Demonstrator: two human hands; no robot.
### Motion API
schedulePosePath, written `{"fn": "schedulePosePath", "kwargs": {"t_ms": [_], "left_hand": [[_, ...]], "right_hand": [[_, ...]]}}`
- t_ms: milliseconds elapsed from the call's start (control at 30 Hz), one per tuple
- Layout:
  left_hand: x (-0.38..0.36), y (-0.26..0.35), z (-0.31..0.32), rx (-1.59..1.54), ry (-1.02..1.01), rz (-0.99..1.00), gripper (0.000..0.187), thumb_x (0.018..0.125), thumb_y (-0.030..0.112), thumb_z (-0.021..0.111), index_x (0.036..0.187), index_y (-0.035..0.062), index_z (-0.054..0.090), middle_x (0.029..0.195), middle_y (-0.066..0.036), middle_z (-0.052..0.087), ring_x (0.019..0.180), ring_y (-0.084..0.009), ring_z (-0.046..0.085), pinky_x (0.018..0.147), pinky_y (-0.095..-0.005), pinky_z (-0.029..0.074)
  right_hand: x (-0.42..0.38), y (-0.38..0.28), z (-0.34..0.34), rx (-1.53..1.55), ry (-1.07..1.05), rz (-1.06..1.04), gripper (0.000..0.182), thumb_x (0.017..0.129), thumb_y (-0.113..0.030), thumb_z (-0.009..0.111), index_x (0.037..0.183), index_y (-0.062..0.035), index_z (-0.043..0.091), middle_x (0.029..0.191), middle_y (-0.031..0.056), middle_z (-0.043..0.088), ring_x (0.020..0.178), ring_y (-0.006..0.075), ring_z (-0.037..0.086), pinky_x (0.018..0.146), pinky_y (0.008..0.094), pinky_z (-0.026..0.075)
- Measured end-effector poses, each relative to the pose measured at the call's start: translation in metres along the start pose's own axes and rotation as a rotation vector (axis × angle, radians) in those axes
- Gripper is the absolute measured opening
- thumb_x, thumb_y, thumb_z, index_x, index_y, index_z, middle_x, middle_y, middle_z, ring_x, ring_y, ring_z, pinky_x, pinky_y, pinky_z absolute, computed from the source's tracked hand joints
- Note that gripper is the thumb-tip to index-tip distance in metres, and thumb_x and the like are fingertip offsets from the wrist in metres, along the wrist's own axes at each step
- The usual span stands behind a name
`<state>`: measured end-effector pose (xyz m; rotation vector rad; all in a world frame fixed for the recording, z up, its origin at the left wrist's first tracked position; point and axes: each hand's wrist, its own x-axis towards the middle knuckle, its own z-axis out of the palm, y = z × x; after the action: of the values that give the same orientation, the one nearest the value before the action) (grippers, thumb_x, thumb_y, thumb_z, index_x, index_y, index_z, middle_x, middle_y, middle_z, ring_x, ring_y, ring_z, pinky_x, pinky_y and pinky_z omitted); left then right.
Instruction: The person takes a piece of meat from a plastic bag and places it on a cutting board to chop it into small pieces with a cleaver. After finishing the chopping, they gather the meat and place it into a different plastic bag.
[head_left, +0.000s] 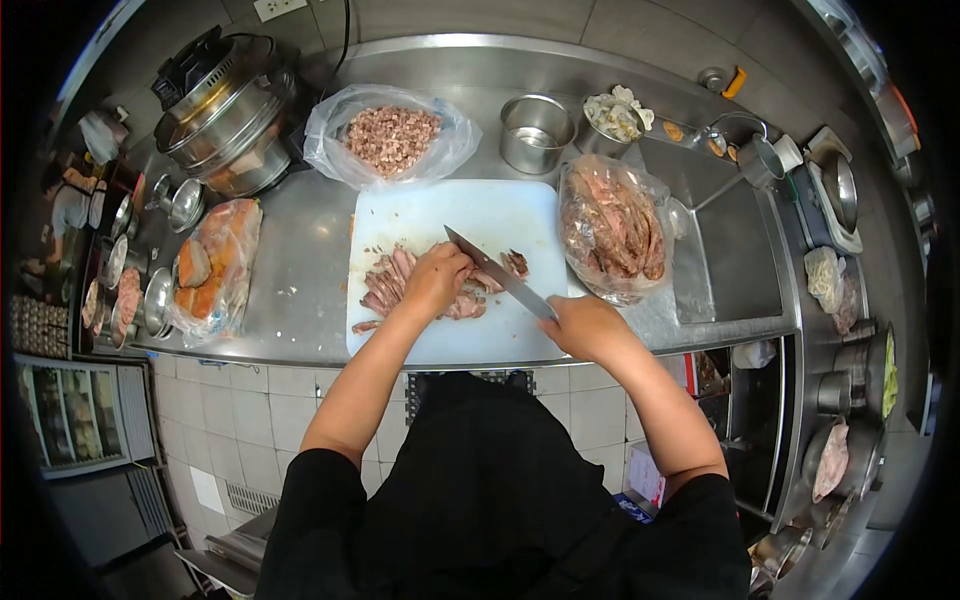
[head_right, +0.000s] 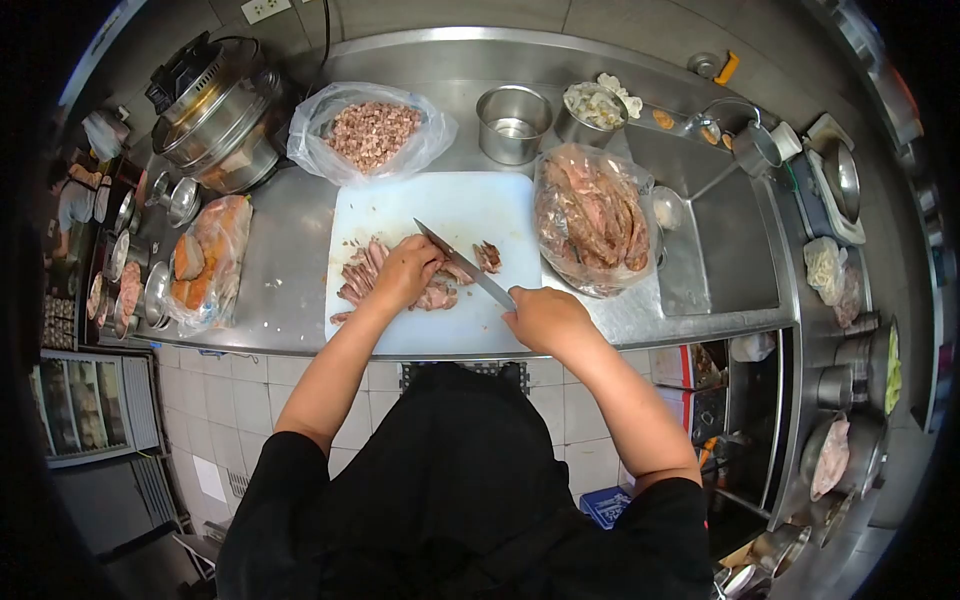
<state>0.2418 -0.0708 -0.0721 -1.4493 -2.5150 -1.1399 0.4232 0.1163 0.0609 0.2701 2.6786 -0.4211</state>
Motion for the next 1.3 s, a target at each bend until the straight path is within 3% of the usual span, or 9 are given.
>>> {"fn": "schedulePosePath", "kwargs": {"t_ms": [300, 533, 700, 767, 900, 967, 1067, 1200, 1300], "left_hand": [[0.000, -0.003, 0.002, -0.019, -0.032, -0.022, 0.009, 0.081, 0.007, 0.068, 0.088, 0.0072, 0.073, 0.089, -0.010, 0.059, 0.093, -0.0309, 0.058, 0.079, -0.0417, 0.047], [-0.005, -0.002, 0.004, 0.007, -0.037, -0.017, 0.011, 0.079, 0.007, 0.069, 0.089, 0.0057, 0.071, 0.089, -0.011, 0.059, 0.093, -0.0319, 0.058, 0.079, -0.0426, 0.047], [-0.004, -0.001, 0.001, -0.042, 0.037, -0.013, 0.012, 0.079, 0.006, 0.070, 0.088, 0.0001, 0.067, 0.090, -0.014, 0.061, 0.093, -0.0349, 0.059, 0.080, -0.0445, 0.048], [-0.002, 0.002, -0.001, -0.020, 0.045, -0.006, 0.011, 0.079, 0.006, 0.070, 0.088, 0.0006, 0.067, 0.090, -0.013, 0.062, 0.093, -0.0349, 0.059, 0.079, -0.0446, 0.048], [-0.002, 0.002, 0.002, -0.019, 0.023, -0.021, 0.009, 0.080, 0.006, 0.070, 0.088, 0.0018, 0.068, 0.092, -0.013, 0.062, 0.092, -0.0351, 0.059, 0.080, -0.0445, 0.048], [-0.001, 0.001, 0.001, -0.033, 0.016, -0.031, 0.009, 0.081, 0.006, 0.070, 0.088, 0.0020, 0.068, 0.092, -0.013, 0.062, 0.093, -0.0350, 0.059, 0.081, -0.0442, 0.048], [-0.004, -0.003, -0.001, -0.073, -0.021, -0.049, 0.008, 0.081, 0.006, 0.069, 0.088, 0.0019, 0.068, 0.093, -0.013, 0.063, 0.094, -0.0348, 0.059, 0.082, -0.0434, 0.048], [-0.007, -0.005, -0.006, -0.011, 0.089, -0.041, 0.006, 0.082, 0.004, 0.067, 0.087, 0.0011, 0.068, 0.091, -0.014, 0.063, 0.093, -0.0350, 0.060, 0.083, -0.0432, 0.048], [-0.006, -0.004, -0.001, 0.071, 0.073, -0.090, 0.006, 0.083, 0.004, 0.065, 0.087, 0.0006, 0.067, 0.089, -0.014, 0.063, 0.092, -0.0350, 0.060, 0.083, -0.0437, 0.047]], "right_hand": [[0.021, -0.004, 0.009, 0.050, -0.138, 0.013, 0.030, 0.095, -0.026, 0.057, 0.110, -0.0006, 0.059, 0.095, 0.0206, 0.070, 0.094, 0.0387, 0.067, 0.083, 0.0485, 0.052], [0.074, -0.008, 0.052, 0.107, -0.012, 0.027, 0.031, 0.095, -0.026, 0.056, 0.111, -0.0006, 0.059, 0.100, 0.0222, 0.070, 0.098, 0.0389, 0.066, 0.085, 0.0490, 0.051], [0.055, -0.019, 0.009, 0.071, 0.038, 0.019, 0.033, 0.095, -0.028, 0.055, 0.113, -0.0010, 0.059, 0.099, 0.0224, 0.070, 0.099, 0.0390, 0.066, 0.087, 0.0491, 0.051], [0.027, -0.030, -0.028, 0.225, -0.216, 0.140, 0.033, 0.095, -0.028, 0.055, 0.114, -0.0011, 0.059, 0.091, 0.0213, 0.071, 0.085, 0.0365, 0.070, 0.081, 0.0467, 0.054], [0.054, -0.019, 0.026, 0.299, -0.217, 0.144, 0.032, 0.094, -0.027, 0.055, 0.113, -0.0011, 0.060, 0.084, 0.0200, 0.071, 0.067, 0.0327, 0.070, 0.071, 0.0432, 0.056], [0.089, -0.008, 0.067, 0.183, 0.094, -0.018, 0.033, 0.093, -0.029, 0.058, 0.109, 0.0002, 0.059, 0.075, 0.0179, 0.069, 0.053, 0.0275, 0.066, 0.059, 0.0416, 0.054], [0.093, -0.015, 0.038, 0.306, -0.014, 0.034, 0.034, 0.093, -0.030, 0.058, 0.111, -0.0011, 0.060, 0.075, 0.0178, 0.069, 0.055, 0.0285, 0.067, 0.060, 0.0420, 0.054], [0.060, -0.024, 0.009, 0.178, 0.075, 0.017, 0.033, 0.094, -0.028, 0.057, 0.112, -0.0015, 0.062, 0.084, 0.0177, 0.072, 0.063, 0.0308, 0.069, 0.068, 0.0419, 0.057], [0.038, -0.023, -0.014, 0.184, -0.091, 0.044, 0.033, 0.094, -0.028, 0.057, 0.113, -0.0016, 0.062, 0.083, 0.0179, 0.071, 0.061, 0.0309, 0.069, 0.067, 0.0426, 0.056]]}}
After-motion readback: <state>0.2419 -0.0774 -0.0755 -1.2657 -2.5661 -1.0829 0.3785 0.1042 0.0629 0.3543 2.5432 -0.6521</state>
